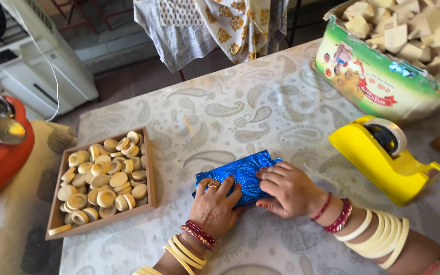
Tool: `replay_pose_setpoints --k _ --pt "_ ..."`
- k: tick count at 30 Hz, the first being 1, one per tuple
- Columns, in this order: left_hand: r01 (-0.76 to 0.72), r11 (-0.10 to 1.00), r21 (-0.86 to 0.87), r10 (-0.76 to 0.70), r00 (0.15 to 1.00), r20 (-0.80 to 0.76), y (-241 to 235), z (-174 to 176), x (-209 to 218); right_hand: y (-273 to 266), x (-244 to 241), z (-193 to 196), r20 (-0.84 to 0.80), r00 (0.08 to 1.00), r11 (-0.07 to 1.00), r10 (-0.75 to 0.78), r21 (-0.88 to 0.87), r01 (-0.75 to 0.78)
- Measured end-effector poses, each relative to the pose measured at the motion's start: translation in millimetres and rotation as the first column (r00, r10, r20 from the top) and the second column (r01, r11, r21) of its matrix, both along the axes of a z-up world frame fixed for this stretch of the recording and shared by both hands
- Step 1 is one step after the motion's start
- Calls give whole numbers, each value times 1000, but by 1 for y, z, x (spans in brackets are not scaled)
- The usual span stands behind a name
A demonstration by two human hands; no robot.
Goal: The person wraps individual sweet pieces by hand using blue foil and places them into a small pink box.
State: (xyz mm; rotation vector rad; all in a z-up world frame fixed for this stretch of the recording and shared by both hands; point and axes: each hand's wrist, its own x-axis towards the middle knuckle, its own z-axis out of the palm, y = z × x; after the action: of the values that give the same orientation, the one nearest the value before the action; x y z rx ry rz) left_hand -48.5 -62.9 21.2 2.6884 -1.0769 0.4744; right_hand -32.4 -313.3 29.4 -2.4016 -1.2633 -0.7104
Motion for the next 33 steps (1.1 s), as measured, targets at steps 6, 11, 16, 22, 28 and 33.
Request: replay_pose_setpoints --k 6,11,16,22,28,33 --pt "36 999 -8 -35 998 42 1 1 6 -8 6 -2 86 996 1000 -2 20 1" --pt "43 999 -26 -41 998 53 1 -8 8 -35 -2 21 297 940 986 -167 74 152" --pt "44 999 -26 -42 995 94 0 -7 4 -136 -24 50 113 643 653 -758 147 743" --pt "17 998 -57 -14 998 53 -1 -16 4 -288 -34 21 -570 160 361 -806 -259 896" --pt "-66 997 -39 67 997 43 -3 -5 -3 -311 -32 5 -822 250 531 -512 -74 844" --pt "-72 995 -74 76 996 43 1 -15 -6 -327 -8 -10 -914 90 405 -396 -86 910"
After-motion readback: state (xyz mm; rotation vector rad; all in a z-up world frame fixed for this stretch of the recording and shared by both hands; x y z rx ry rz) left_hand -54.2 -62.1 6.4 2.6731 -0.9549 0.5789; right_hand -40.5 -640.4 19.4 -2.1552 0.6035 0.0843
